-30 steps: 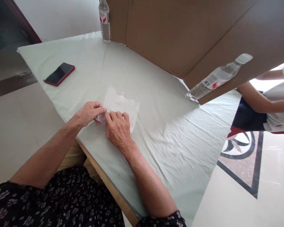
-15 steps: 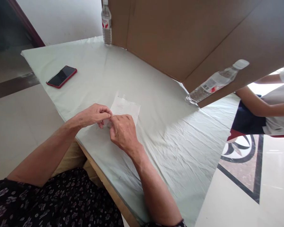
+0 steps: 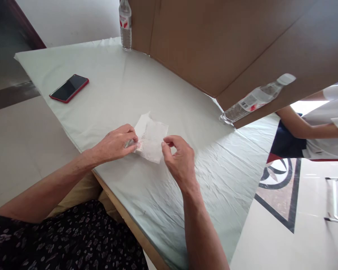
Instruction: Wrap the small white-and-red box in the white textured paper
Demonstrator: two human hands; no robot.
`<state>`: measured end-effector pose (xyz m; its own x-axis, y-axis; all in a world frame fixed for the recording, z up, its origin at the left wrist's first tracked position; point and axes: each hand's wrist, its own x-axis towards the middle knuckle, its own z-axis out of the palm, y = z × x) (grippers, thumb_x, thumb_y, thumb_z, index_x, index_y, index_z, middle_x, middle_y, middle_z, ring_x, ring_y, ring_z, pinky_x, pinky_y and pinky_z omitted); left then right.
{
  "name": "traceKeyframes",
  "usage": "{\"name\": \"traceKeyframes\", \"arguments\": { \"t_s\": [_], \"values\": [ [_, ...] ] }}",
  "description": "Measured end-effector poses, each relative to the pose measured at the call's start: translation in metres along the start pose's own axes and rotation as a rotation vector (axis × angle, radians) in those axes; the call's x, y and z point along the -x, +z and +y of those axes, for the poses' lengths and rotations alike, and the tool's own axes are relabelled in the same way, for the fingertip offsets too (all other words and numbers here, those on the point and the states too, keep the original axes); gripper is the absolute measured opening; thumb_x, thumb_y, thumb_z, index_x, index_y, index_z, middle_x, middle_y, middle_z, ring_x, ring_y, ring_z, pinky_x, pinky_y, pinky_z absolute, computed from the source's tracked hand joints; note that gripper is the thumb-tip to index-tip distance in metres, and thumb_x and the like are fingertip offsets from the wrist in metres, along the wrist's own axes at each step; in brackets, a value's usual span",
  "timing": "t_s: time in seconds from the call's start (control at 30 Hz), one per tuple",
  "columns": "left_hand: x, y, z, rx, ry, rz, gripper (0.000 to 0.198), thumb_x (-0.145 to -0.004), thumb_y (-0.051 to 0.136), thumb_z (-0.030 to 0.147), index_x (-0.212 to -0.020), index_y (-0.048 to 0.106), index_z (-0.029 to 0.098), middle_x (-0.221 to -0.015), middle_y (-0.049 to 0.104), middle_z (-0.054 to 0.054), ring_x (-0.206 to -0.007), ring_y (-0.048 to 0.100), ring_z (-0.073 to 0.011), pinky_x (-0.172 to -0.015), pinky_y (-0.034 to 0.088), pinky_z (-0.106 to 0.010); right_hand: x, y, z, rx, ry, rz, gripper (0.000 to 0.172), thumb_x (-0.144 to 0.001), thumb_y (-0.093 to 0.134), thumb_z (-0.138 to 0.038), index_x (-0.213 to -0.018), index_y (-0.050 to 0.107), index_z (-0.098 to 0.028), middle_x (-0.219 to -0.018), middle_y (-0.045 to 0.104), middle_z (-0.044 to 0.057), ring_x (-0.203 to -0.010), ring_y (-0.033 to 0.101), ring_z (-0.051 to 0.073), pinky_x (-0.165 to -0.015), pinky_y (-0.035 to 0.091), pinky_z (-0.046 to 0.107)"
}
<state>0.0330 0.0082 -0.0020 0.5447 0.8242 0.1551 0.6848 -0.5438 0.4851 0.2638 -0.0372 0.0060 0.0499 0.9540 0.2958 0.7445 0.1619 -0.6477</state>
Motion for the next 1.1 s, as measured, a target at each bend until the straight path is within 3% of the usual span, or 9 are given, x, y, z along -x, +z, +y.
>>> {"name": "traceKeyframes", "arguments": {
  "t_s": [0.17, 0.3, 0.5, 0.67, 0.8, 1.1],
  "values": [
    [0.004, 0.01, -0.003, -0.038, 0.077, 0.033, 0.016, -0.093, 0.053, 0.02, -0.1, 0.067, 0.015, -0.103, 0.064, -0.01, -0.096, 0.06, -0.0213, -0.085, 0.05, -0.033, 0.014, -0.002, 0.02, -0.057, 0.377, -0.251, 0.049, -0.083, 0.067, -0.048, -0.121, 0.064, -0.017, -0.088, 0.074, 0.007, -0.063, 0.068, 0.019, -0.067, 0.055, 0.037],
    [0.007, 0.014, 0.001, -0.077, 0.066, 0.025, 0.017, -0.095, 0.049, 0.02, -0.099, 0.066, 0.015, -0.104, 0.063, -0.011, -0.095, 0.06, -0.0213, -0.083, 0.051, -0.033, 0.015, 0.015, 0.018, -0.196, 0.517, -0.32, 0.074, -0.083, 0.068, -0.051, -0.145, 0.047, -0.015, -0.096, 0.072, 0.009, -0.058, 0.069, 0.019, -0.056, 0.056, 0.034],
    [0.006, 0.014, 0.004, -0.166, 0.088, 0.026, 0.018, -0.095, 0.051, 0.019, -0.095, 0.068, 0.015, -0.106, 0.063, -0.012, -0.101, 0.06, -0.0232, -0.083, 0.052, -0.033, 0.006, 0.037, 0.02, -0.329, 0.504, -0.223, 0.095, -0.076, 0.074, -0.056, -0.153, 0.036, -0.016, -0.099, 0.069, 0.011, -0.064, 0.065, 0.02, -0.043, 0.05, 0.029],
    [0.003, 0.013, 0.003, -0.183, 0.104, 0.014, 0.018, -0.093, 0.052, 0.017, -0.094, 0.07, 0.015, -0.108, 0.065, -0.012, -0.104, 0.06, -0.0245, -0.084, 0.052, -0.033, 0.003, 0.05, 0.014, -0.258, 0.338, -0.131, 0.085, -0.078, 0.068, -0.041, -0.152, 0.036, -0.014, -0.067, 0.058, -0.006, -0.062, 0.058, 0.018, -0.058, 0.049, 0.031],
    [0.0, 0.013, 0.002, -0.174, 0.104, -0.005, 0.021, -0.095, 0.05, 0.018, -0.094, 0.071, 0.013, -0.108, 0.066, -0.013, -0.103, 0.061, -0.0245, -0.085, 0.052, -0.034, 0.003, 0.053, 0.0, -0.193, 0.248, -0.071, 0.078, -0.08, 0.061, -0.032, -0.152, 0.037, -0.013, -0.063, 0.052, -0.009, -0.061, 0.056, 0.016, -0.066, 0.048, 0.032],
    [-0.004, 0.011, 0.002, -0.071, 0.059, -0.058, 0.018, -0.092, 0.053, 0.018, -0.095, 0.07, 0.013, -0.106, 0.064, -0.013, -0.101, 0.062, -0.0239, -0.085, 0.052, -0.033, -0.009, 0.058, -0.022, -0.509, 0.385, -0.152, 0.093, -0.075, 0.069, -0.047, -0.155, 0.032, -0.015, -0.077, 0.065, -0.002, -0.06, 0.058, 0.016, -0.043, 0.047, 0.025]
  ]
}}
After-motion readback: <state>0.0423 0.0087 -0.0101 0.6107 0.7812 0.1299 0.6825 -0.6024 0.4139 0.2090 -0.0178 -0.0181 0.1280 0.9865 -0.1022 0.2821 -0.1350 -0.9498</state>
